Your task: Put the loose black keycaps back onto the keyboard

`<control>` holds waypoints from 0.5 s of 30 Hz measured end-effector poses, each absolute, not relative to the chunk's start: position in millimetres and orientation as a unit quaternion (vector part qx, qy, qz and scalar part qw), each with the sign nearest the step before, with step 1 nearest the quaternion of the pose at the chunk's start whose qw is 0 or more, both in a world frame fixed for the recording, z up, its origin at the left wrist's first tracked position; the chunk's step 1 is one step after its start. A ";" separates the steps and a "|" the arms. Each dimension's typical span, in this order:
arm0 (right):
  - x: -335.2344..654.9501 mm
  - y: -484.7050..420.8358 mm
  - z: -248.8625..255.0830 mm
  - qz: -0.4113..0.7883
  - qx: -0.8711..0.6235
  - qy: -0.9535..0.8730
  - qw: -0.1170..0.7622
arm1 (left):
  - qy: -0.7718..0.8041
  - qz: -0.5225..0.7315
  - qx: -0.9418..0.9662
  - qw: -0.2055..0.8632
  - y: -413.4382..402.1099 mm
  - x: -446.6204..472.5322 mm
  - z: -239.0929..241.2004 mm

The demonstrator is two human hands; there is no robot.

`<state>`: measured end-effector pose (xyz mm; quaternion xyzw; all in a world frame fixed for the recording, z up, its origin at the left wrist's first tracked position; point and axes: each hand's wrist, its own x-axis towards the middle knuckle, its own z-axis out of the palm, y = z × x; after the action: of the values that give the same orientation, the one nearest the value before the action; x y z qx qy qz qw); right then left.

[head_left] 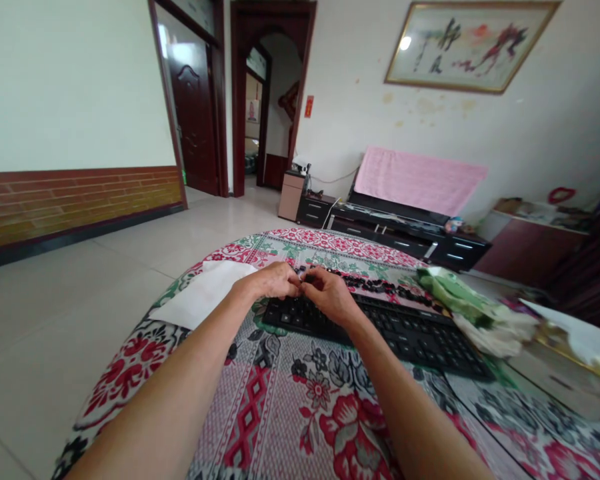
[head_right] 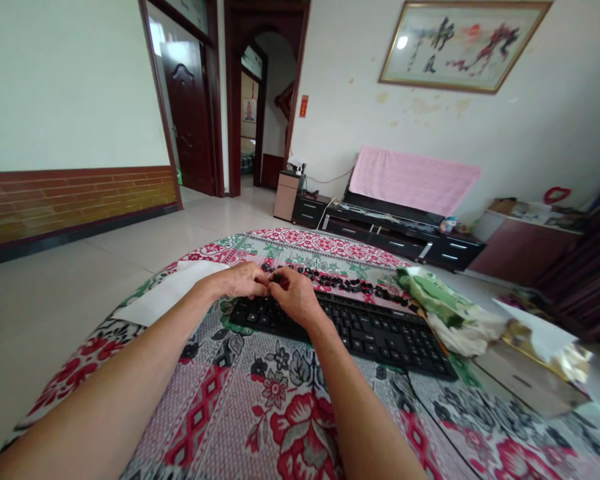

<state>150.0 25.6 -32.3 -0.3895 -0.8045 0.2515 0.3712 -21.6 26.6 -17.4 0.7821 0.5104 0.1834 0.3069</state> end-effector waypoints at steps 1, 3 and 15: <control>150.6 25.3 -30.8 0.253 -0.382 -0.816 0.353 | 0.510 0.182 0.787 0.295 26.4 -22.7 -16.6; 152.9 25.8 -28.5 0.255 -0.366 -0.830 0.336 | 0.514 0.178 0.796 0.264 25.8 -25.3 -14.1; 159.1 39.3 -43.1 0.434 -0.342 -0.730 0.401 | 0.546 0.108 0.800 0.224 18.0 -22.1 -5.7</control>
<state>159.1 39.3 -43.1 -0.3420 -0.7305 0.4345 0.4008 -22.1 18.0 -5.7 0.8001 0.5457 0.1082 0.2243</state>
